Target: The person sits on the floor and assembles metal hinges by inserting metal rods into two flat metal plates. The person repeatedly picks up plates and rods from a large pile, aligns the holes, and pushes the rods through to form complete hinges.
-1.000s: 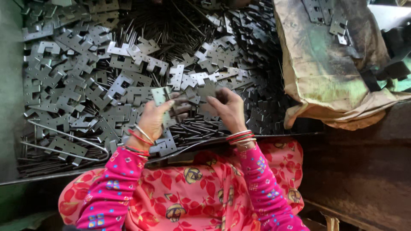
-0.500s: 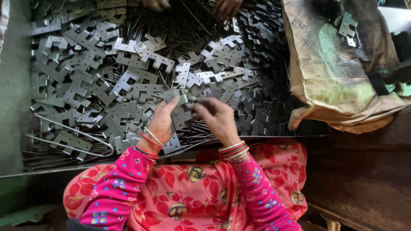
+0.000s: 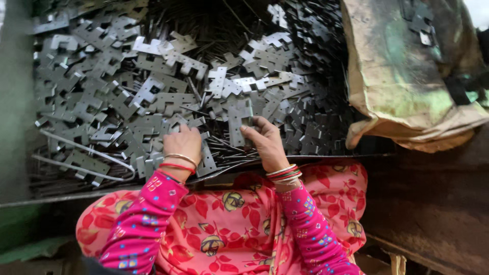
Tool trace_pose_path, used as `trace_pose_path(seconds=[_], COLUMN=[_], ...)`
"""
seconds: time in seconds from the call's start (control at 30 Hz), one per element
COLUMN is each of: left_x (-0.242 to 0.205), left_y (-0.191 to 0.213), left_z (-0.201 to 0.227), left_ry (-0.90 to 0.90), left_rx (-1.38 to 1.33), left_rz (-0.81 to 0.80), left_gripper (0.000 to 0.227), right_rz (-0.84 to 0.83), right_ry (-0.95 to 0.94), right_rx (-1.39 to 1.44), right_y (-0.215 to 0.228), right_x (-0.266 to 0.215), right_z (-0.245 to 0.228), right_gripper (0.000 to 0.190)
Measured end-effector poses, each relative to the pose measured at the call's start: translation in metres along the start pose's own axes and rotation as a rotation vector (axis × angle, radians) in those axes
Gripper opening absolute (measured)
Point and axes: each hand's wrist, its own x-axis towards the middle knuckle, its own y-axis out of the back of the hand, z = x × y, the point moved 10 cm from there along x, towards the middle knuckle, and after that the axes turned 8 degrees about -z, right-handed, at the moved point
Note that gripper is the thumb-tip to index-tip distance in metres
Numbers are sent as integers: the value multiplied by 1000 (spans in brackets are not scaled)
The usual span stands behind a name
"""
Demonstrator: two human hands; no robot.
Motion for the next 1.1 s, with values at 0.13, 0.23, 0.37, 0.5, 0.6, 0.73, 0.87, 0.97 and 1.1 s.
trace_pose_path(seconds=[0.13, 0.23, 0.37, 0.5, 0.6, 0.73, 0.87, 0.97, 1.1], left_x=[14, 18, 11, -4, -12, -21, -20, -20, -17], left_y=[-19, 17, 44, 70, 80, 87, 83, 79, 77], left_z=[-18, -46, -71, -80, -87, -89, -76, -50, 9], left_ry=[0, -26, -52, -36, -98, -299, -284, -247, -425], left_rx=[-139, -400, -1303, -1752, -1915, -2151, -2258, -1979, -2049], left_rz=[-178, 26, -19, 45, 112, 147, 115, -7, -311], left_gripper=[31, 32, 22, 16, 16, 23, 26, 28, 20], right_rz=[-2, 56, 215, 481, 718, 865, 951, 1043, 632], right_ry=[76, 176, 423, 522, 578, 367, 282, 668, 507], right_rx=[-44, -210, -619, -987, -1161, -1112, -1424, -1586, -1535], right_y=[3, 16, 48, 124, 202, 309, 321, 252, 165], right_x=[-4, -12, -35, -51, -35, -23, -33, -51, -19], right_z=[-10, -41, -114, -188, -246, -270, -267, -262, -197], right_gripper=[26, 26, 28, 19, 16, 34, 37, 40, 18])
